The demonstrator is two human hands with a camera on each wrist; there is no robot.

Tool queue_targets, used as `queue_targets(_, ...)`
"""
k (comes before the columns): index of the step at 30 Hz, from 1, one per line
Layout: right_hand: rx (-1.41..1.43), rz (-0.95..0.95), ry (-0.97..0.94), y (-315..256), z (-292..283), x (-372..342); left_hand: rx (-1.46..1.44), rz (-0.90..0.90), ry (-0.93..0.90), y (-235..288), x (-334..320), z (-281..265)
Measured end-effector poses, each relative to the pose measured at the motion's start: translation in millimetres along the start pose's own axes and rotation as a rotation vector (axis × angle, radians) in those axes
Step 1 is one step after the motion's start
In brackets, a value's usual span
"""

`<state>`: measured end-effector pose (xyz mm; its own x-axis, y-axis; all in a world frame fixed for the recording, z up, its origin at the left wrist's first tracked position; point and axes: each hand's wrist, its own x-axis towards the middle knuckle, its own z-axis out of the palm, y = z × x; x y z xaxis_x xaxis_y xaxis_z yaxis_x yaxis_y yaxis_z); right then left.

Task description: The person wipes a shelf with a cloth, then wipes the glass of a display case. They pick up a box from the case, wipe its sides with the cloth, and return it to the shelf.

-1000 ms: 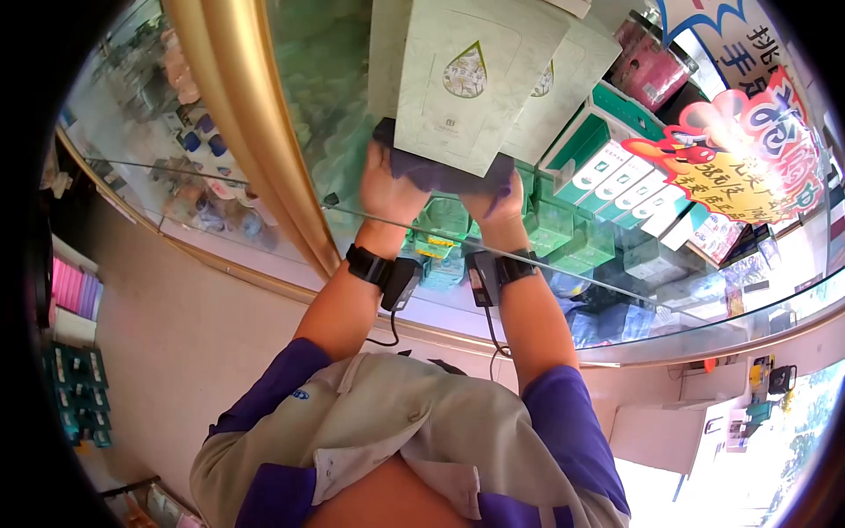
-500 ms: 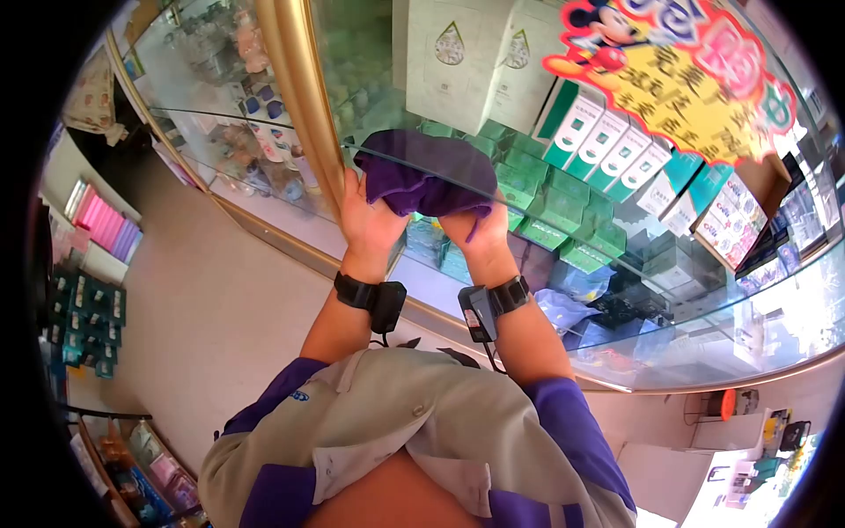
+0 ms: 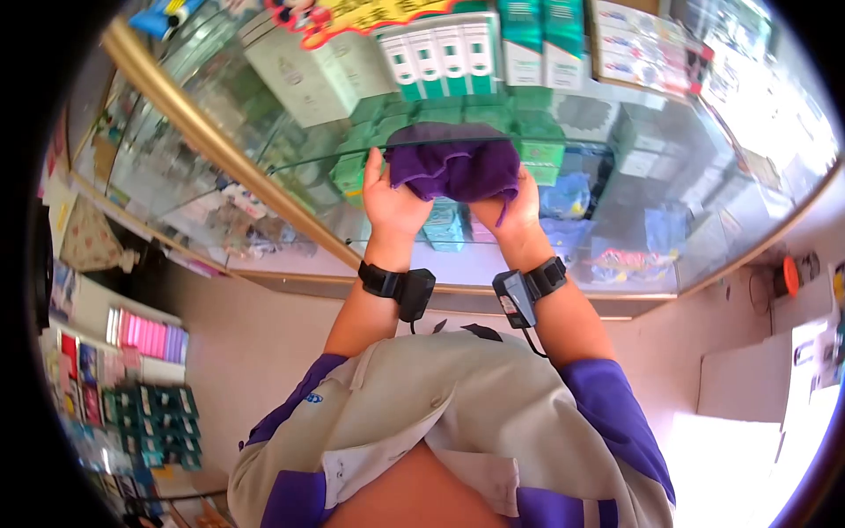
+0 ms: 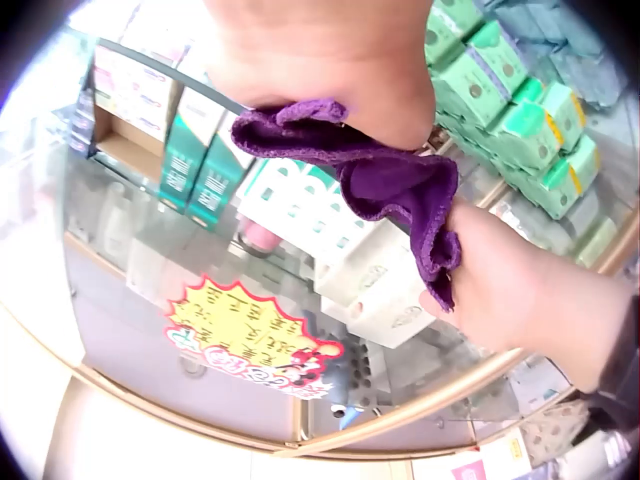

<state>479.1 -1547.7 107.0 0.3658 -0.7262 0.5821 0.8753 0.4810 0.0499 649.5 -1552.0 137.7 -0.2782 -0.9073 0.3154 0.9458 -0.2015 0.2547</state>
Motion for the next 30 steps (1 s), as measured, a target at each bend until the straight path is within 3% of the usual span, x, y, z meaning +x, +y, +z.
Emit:
queue_targets(2, -0.085, -0.153, 0.19, -14.1, 24.0, -22.7, -0.022, -0.128, -0.12, -28.6, 9.9, 4.5)
queue_targets(3, -0.122, -0.231, 0.275, -18.4, 38.7, -29.9, -0.036, -0.165, -0.079, -43.2, 12.1, 8.3)
queue_targets(9, -0.282, -0.336, 0.344, -49.7, 55.0, -77.7, 0.091, -0.321, -0.085, -104.9, 22.4, 31.3)
queue_targets(15, -0.369, -0.393, 0.406, -52.3, 61.8, -87.5, 0.09, -0.448, -0.1, -115.8, 32.4, 34.2)
queue_targets(20, -0.544, -0.424, 0.462, -47.3, 62.0, -61.6, 0.023, -0.487, -0.109, -101.8, 37.5, 24.2)
queue_targets(24, -0.712, -0.391, 0.666, -22.7, 56.8, -35.7, 0.009, -0.425, -0.085, -62.3, 27.3, 16.3)
queue_targets(27, -0.954, -0.413, 0.714, 6.8, 44.5, -9.1, 0.015, -0.356, -0.058, -23.5, 19.9, -1.7)
queue_targets(30, -0.985, -0.333, 0.681, 25.8, 23.3, 13.0, -0.013, -0.235, -0.003, 11.2, 12.6, -31.1)
